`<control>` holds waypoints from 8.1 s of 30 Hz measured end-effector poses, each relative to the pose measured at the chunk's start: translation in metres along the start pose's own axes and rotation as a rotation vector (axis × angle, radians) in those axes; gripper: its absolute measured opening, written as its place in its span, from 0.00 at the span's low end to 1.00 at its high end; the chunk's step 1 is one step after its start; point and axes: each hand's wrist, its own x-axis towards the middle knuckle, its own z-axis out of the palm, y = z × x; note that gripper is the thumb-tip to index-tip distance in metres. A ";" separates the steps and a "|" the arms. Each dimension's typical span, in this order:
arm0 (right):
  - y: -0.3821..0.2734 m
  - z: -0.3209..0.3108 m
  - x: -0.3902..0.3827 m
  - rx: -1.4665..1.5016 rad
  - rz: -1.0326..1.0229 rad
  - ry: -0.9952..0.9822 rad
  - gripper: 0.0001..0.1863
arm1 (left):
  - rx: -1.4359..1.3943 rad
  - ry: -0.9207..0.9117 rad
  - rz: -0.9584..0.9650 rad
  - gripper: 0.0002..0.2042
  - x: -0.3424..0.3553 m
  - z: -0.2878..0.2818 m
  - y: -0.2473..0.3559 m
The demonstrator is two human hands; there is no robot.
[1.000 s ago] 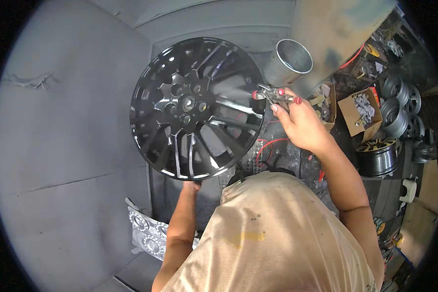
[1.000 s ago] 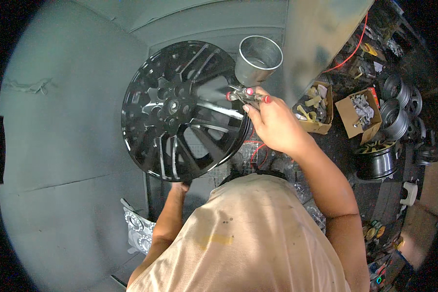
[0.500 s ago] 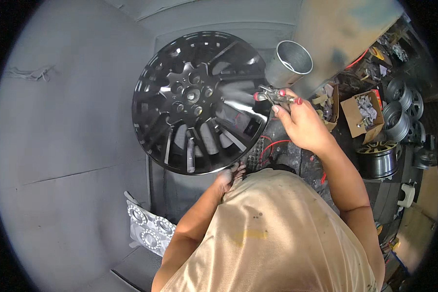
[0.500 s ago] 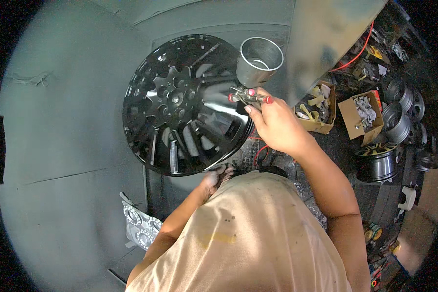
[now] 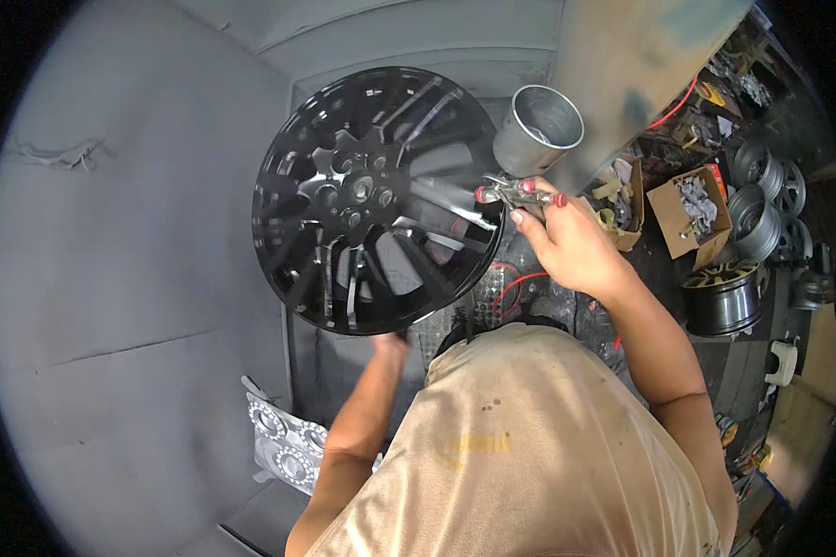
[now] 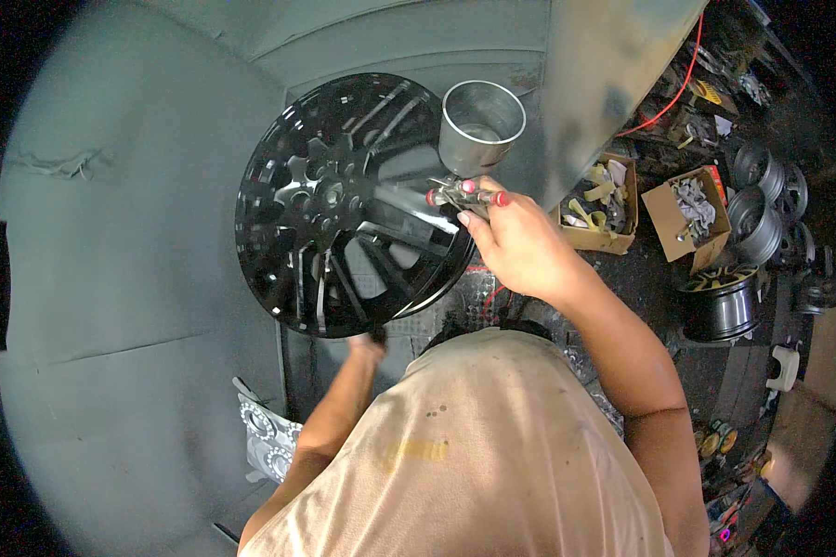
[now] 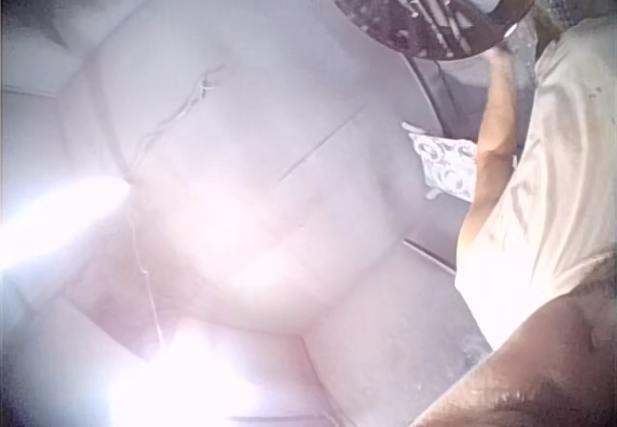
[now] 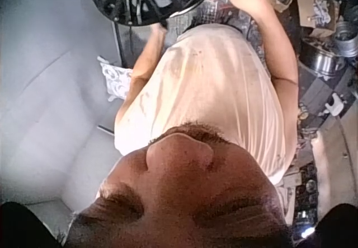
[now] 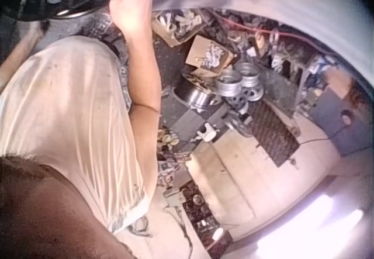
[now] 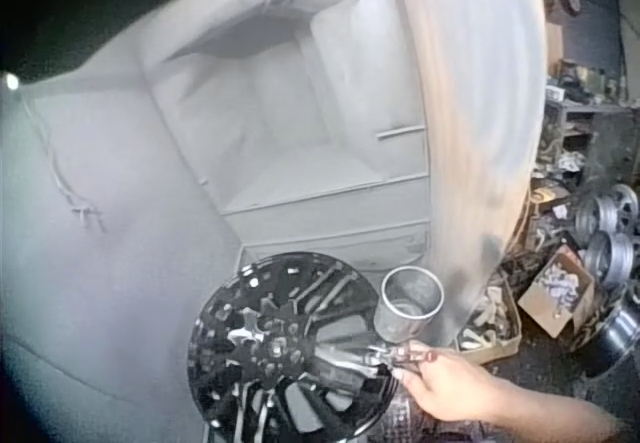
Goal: Applying black spray paint to automotive wheel rims in a paint booth.
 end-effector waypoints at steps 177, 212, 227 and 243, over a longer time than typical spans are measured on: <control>-0.101 0.038 0.075 -0.284 -0.145 0.041 0.12 | 0.337 -0.389 -0.073 0.13 -0.029 -0.016 -0.026; -0.048 -0.006 0.033 -0.260 -0.035 0.079 0.12 | 0.125 -0.330 -0.427 0.05 -0.028 -0.001 -0.035; -0.050 -0.006 0.000 -0.166 0.070 0.039 0.10 | 0.177 -0.311 -0.446 0.06 -0.025 0.007 -0.032; -0.054 0.007 -0.014 -0.056 0.067 0.007 0.11 | 0.052 -0.289 -0.571 0.04 -0.024 0.002 -0.032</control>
